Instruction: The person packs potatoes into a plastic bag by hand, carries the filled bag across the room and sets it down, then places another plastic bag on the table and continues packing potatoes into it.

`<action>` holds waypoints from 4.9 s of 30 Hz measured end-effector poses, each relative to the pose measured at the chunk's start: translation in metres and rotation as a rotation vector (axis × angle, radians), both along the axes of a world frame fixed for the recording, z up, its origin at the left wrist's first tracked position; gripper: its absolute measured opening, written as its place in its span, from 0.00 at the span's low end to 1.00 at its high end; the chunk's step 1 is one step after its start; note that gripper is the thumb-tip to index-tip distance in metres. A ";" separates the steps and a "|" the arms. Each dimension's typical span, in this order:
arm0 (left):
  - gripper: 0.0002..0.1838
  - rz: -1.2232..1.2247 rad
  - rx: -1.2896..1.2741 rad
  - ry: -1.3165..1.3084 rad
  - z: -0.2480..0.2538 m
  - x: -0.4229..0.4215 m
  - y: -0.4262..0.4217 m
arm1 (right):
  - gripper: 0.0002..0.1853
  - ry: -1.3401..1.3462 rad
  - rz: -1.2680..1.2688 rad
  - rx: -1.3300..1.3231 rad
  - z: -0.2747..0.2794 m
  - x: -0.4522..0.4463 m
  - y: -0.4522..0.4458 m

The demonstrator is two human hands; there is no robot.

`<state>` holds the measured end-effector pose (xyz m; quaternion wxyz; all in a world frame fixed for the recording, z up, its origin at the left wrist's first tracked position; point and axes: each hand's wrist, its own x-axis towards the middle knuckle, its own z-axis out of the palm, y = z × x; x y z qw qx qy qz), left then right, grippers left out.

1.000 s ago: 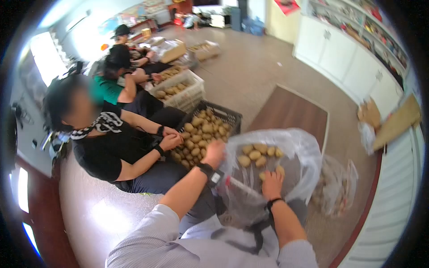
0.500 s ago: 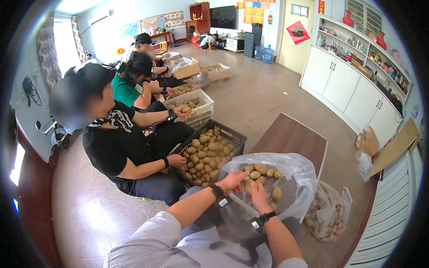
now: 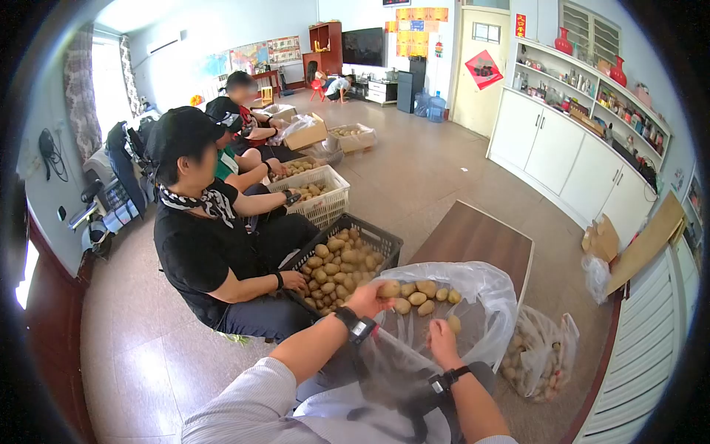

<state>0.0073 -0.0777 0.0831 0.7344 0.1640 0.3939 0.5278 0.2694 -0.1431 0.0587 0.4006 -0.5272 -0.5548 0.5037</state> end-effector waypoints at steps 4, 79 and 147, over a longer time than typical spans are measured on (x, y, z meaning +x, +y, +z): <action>0.16 0.108 0.559 0.600 -0.041 -0.039 0.017 | 0.15 0.002 -0.084 -0.061 -0.006 0.037 0.000; 0.25 -0.606 0.817 1.335 -0.109 0.052 -0.065 | 0.32 -1.128 -0.172 0.267 -0.045 0.050 0.065; 0.11 0.592 -0.080 0.048 -0.071 -0.050 0.027 | 0.31 -1.098 -0.051 0.150 -0.071 0.027 -0.008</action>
